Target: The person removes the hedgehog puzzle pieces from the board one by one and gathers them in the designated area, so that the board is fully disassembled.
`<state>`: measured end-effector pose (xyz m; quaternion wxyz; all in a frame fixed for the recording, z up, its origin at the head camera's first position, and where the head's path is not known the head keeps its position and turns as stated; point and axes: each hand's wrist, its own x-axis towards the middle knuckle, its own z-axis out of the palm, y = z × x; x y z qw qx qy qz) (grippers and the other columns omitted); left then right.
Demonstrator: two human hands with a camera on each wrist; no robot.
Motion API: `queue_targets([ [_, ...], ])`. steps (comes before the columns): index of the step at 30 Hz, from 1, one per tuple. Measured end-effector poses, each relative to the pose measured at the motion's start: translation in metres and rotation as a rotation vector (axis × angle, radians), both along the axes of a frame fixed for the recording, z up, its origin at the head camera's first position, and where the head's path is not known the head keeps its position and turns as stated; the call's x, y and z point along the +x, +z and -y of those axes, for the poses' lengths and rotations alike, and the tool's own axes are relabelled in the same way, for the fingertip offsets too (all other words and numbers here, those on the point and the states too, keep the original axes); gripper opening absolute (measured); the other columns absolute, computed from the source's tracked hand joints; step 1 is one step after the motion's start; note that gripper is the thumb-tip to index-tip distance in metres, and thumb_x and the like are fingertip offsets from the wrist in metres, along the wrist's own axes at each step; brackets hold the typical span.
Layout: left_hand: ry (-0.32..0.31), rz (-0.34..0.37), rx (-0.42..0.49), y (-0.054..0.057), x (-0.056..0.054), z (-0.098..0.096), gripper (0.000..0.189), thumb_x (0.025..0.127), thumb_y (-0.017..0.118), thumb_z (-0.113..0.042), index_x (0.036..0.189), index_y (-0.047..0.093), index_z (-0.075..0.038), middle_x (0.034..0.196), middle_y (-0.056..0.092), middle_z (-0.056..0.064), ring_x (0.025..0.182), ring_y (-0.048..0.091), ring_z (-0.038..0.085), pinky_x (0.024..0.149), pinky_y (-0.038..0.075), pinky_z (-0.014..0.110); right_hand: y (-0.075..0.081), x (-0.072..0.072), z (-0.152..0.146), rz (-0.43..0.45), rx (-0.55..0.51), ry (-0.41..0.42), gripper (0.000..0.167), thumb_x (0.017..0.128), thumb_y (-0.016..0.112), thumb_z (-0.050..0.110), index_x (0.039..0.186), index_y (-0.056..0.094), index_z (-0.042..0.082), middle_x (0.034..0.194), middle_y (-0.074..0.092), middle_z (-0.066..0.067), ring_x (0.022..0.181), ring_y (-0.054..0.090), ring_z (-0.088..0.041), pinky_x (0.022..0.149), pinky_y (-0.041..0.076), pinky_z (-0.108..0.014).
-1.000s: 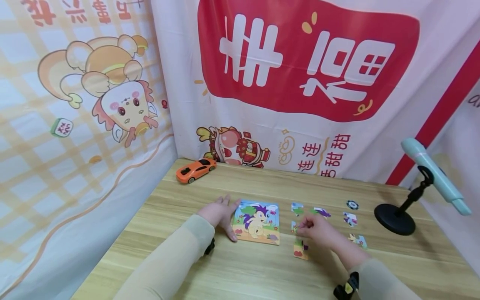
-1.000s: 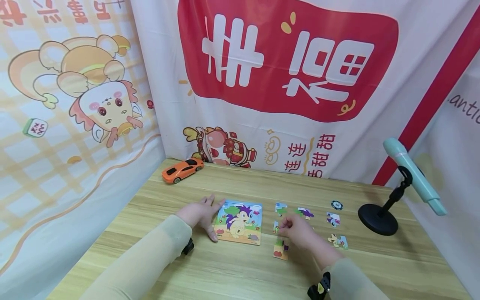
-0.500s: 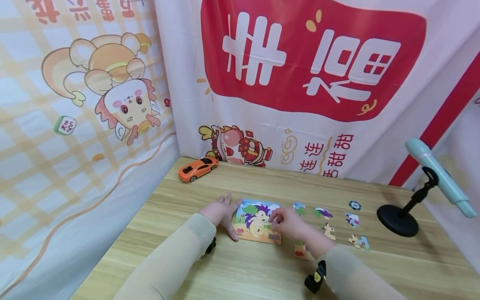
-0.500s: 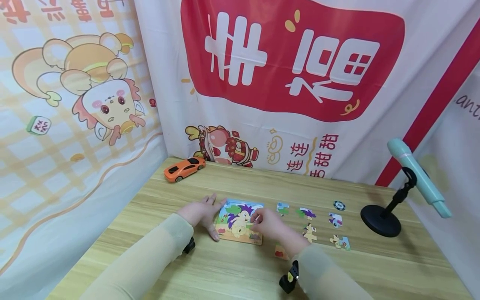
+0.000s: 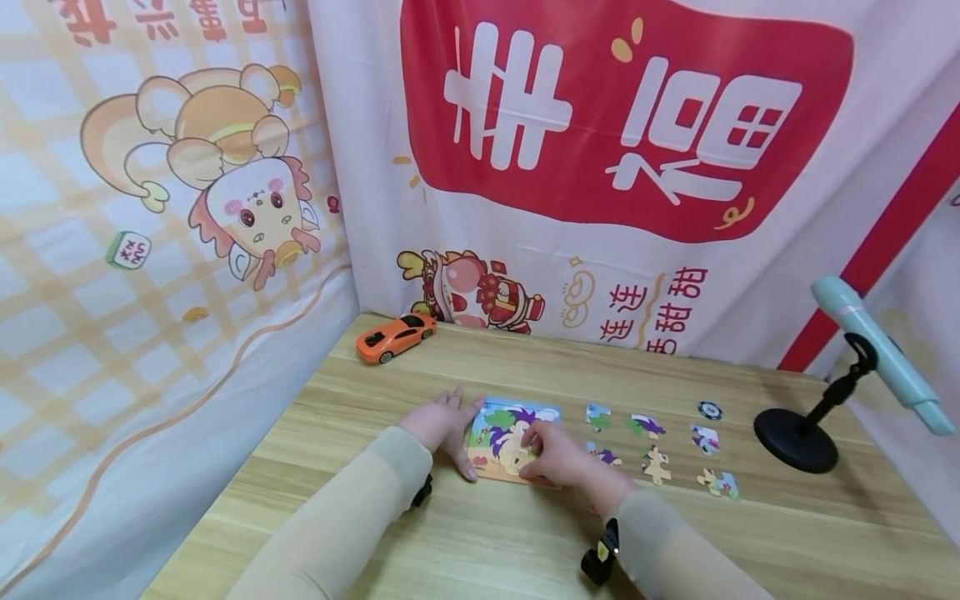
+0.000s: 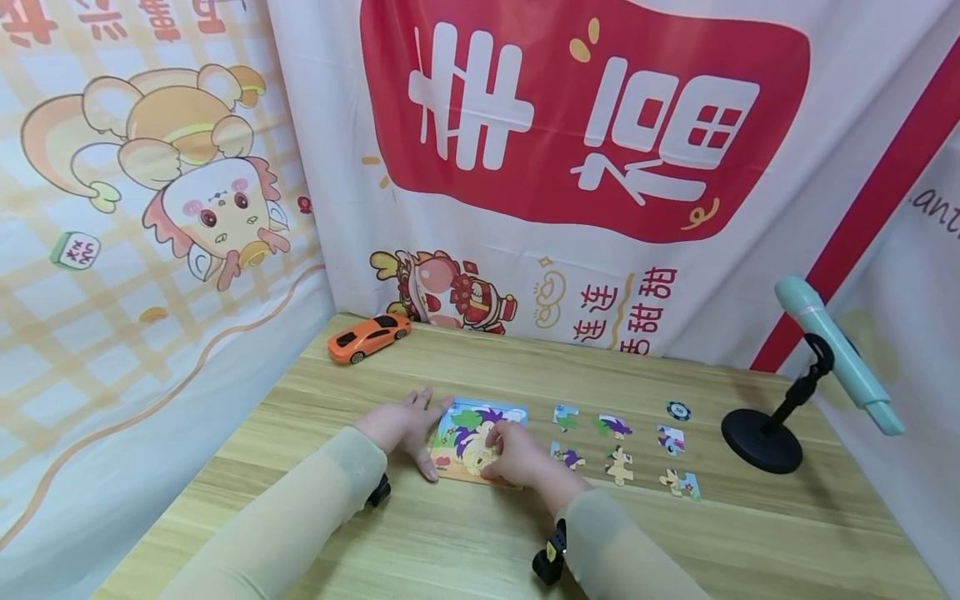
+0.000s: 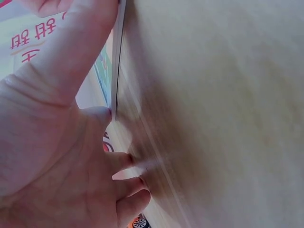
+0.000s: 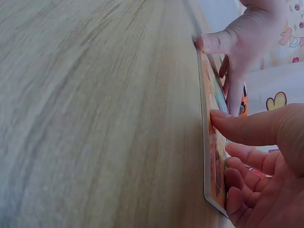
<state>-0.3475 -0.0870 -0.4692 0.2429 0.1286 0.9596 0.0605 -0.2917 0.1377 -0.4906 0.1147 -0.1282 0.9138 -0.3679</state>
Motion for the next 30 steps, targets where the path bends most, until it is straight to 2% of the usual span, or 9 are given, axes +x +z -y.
queue_targets([
  [6, -0.012, -0.009, 0.005, -0.009, -0.006, 0.002, 0.152, 0.034, 0.086, -0.07, 0.159, 0.008, -0.036, 0.165, -0.002, 0.013, 0.149, 0.001, 0.036, 0.111, 0.018, 0.065, 0.0, 0.0, 0.002, 0.004, 0.007, 0.001, 0.033, 0.075, 0.087, 0.01, 0.093, 0.059, 0.009, 0.087, 0.055, -0.004, 0.078, 0.051, -0.021, 0.07, 0.044, -0.035],
  [7, -0.021, -0.009, 0.003, -0.007, -0.005, 0.002, 0.153, 0.033, 0.084, -0.072, 0.159, 0.007, -0.035, 0.165, -0.002, 0.012, 0.149, 0.001, 0.034, 0.112, 0.018, 0.063, 0.0, 0.0, 0.002, 0.008, 0.008, -0.002, 0.033, 0.076, 0.087, 0.01, 0.093, 0.059, 0.009, 0.087, 0.055, -0.004, 0.078, 0.051, -0.021, 0.07, 0.044, -0.035],
  [12, -0.068, -0.026, -0.008, -0.023, -0.016, 0.004, 0.156, 0.029, 0.081, -0.077, 0.16, 0.006, -0.034, 0.165, -0.001, 0.009, 0.149, 0.001, 0.032, 0.113, 0.015, 0.062, 0.0, 0.0, 0.003, 0.01, 0.004, -0.003, 0.034, 0.075, 0.087, 0.008, 0.093, 0.058, 0.008, 0.087, 0.055, -0.005, 0.079, 0.051, -0.021, 0.071, 0.044, -0.036],
  [17, -0.07, -0.014, -0.02, -0.019, -0.014, 0.003, 0.157, 0.029, 0.081, -0.076, 0.16, 0.004, -0.033, 0.165, -0.003, 0.01, 0.149, -0.001, 0.032, 0.114, 0.013, 0.061, 0.001, 0.0, 0.003, 0.013, -0.014, -0.008, 0.035, 0.076, 0.086, 0.007, 0.093, 0.056, 0.008, 0.088, 0.055, -0.004, 0.079, 0.051, -0.021, 0.069, 0.044, -0.034],
  [20, -0.068, -0.012, -0.027, -0.006, -0.006, 0.001, 0.154, 0.034, 0.082, -0.073, 0.16, 0.005, -0.031, 0.165, -0.002, 0.011, 0.149, 0.001, 0.033, 0.114, 0.015, 0.06, 0.002, 0.001, 0.003, 0.045, -0.063, -0.035, 0.024, 0.084, 0.079, 0.007, 0.093, 0.056, 0.008, 0.085, 0.054, -0.005, 0.075, 0.051, -0.021, 0.063, 0.043, -0.032],
  [23, -0.078, -0.016, -0.024, -0.005, -0.005, 0.002, 0.151, 0.037, 0.083, -0.073, 0.16, 0.007, -0.03, 0.165, 0.0, 0.012, 0.149, 0.002, 0.034, 0.114, 0.015, 0.061, 0.005, 0.003, 0.002, 0.079, -0.137, -0.07, 0.013, 0.091, 0.071, 0.006, 0.092, 0.057, 0.007, 0.082, 0.054, -0.006, 0.072, 0.051, -0.02, 0.059, 0.043, -0.031],
  [27, -0.087, -0.021, -0.016, -0.021, -0.016, 0.005, 0.153, 0.035, 0.082, -0.074, 0.16, 0.004, -0.032, 0.164, -0.003, 0.011, 0.149, 0.0, 0.033, 0.114, 0.014, 0.06, 0.007, 0.004, -0.003, 0.102, -0.246, -0.089, 0.01, 0.092, 0.068, 0.004, 0.09, 0.058, 0.004, 0.081, 0.055, -0.006, 0.07, 0.051, -0.019, 0.059, 0.044, -0.03],
  [30, -0.083, -0.026, -0.019, -0.027, -0.02, 0.005, 0.154, 0.034, 0.082, -0.075, 0.159, 0.002, -0.034, 0.164, -0.006, 0.009, 0.149, -0.001, 0.032, 0.115, 0.014, 0.057, 0.008, 0.003, -0.009, 0.134, -0.332, -0.088, 0.01, 0.092, 0.067, 0.003, 0.091, 0.058, 0.0, 0.08, 0.056, -0.007, 0.069, 0.054, -0.02, 0.06, 0.047, -0.032],
])
